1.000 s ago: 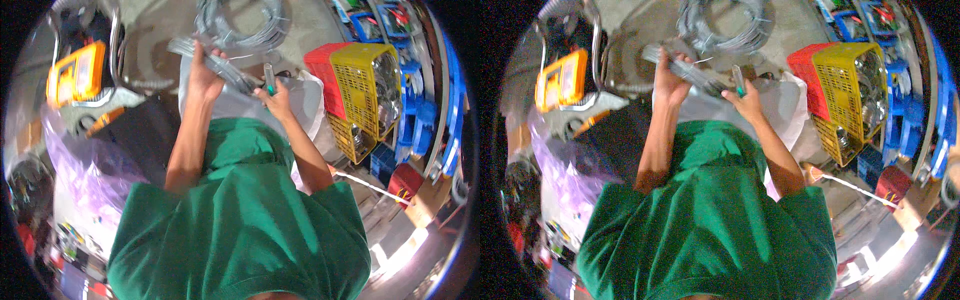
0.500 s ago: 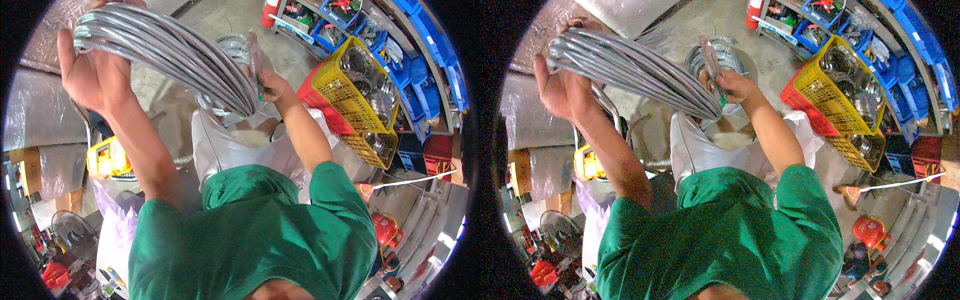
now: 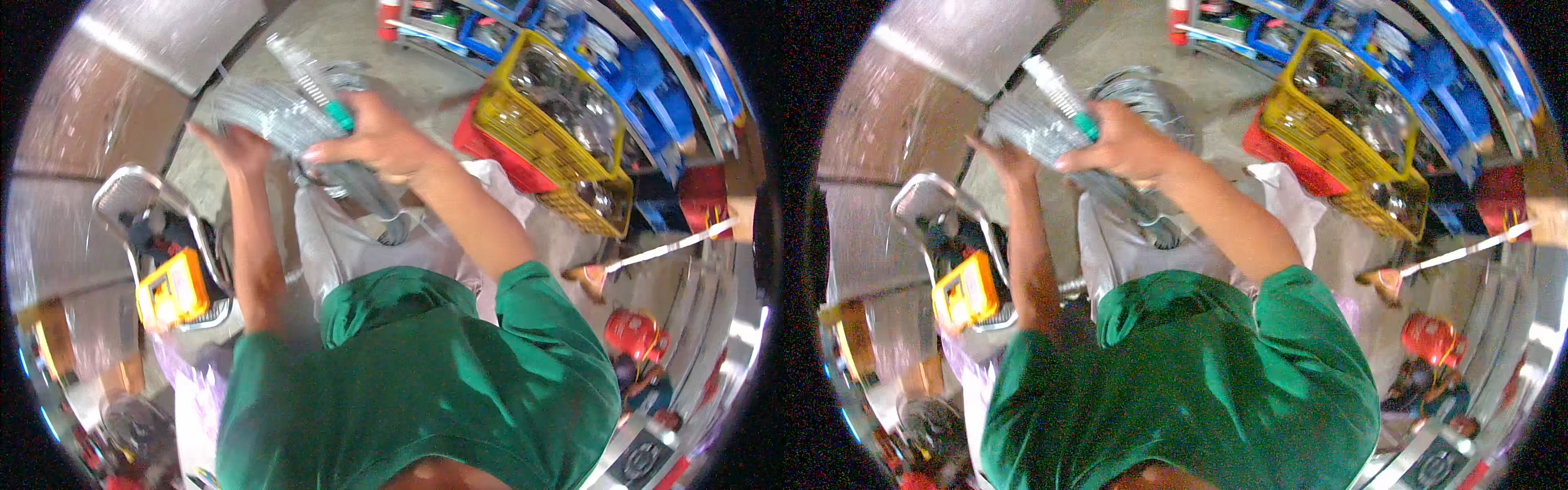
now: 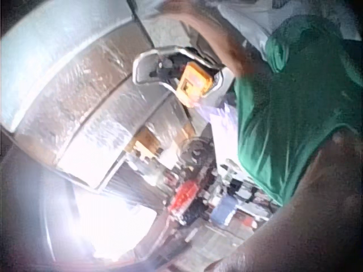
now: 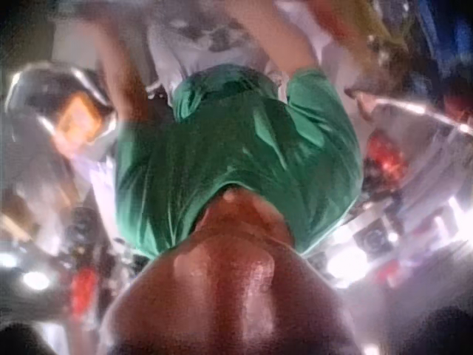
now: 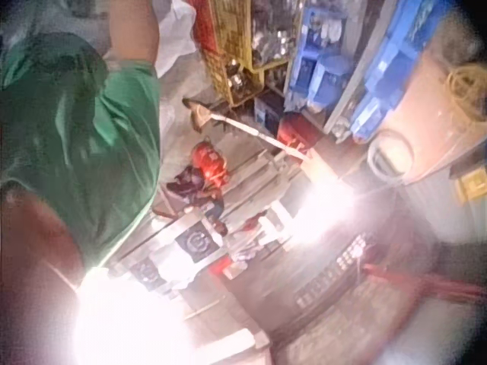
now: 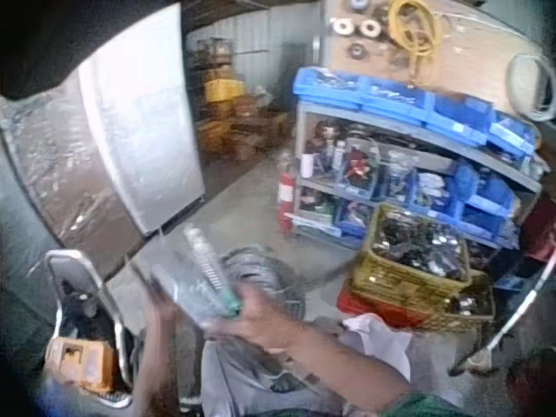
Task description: The person gathers loose metal wire from the floor, aligns it into a bundle, and coils it into a neat circular shape by hand. The person then secures the coil with a twist tie and places the finished coil on the floor.
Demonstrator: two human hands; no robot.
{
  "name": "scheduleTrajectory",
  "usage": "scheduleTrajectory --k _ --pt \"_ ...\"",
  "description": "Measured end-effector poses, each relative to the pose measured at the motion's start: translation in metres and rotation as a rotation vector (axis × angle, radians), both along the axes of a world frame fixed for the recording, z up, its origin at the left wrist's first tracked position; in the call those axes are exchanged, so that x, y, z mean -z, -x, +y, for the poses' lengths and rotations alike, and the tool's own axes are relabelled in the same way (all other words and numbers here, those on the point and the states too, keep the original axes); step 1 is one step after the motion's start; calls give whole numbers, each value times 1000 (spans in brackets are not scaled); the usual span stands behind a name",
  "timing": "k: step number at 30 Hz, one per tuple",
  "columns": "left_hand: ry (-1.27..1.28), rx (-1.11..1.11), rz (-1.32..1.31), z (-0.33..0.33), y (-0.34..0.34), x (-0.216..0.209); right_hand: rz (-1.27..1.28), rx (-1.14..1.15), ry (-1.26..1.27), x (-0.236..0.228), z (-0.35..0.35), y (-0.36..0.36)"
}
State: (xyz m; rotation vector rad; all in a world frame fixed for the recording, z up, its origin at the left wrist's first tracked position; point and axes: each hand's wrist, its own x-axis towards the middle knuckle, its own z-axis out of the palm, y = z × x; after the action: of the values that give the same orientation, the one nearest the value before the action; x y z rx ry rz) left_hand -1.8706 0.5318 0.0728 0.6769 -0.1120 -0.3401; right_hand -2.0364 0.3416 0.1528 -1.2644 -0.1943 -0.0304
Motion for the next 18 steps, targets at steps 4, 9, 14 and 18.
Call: scheduleTrajectory --k 4,9,14,18 --pt "-121 228 315 -5 121 124 205 187 272 41 30 -16" --pt "-636 114 329 -12 202 122 455 178 482 93 58 -26" --pt "-200 279 246 -30 215 61 448 223 617 120 53 -55" --pt "-131 7 585 -6 171 91 312 419 659 115 19 -17"
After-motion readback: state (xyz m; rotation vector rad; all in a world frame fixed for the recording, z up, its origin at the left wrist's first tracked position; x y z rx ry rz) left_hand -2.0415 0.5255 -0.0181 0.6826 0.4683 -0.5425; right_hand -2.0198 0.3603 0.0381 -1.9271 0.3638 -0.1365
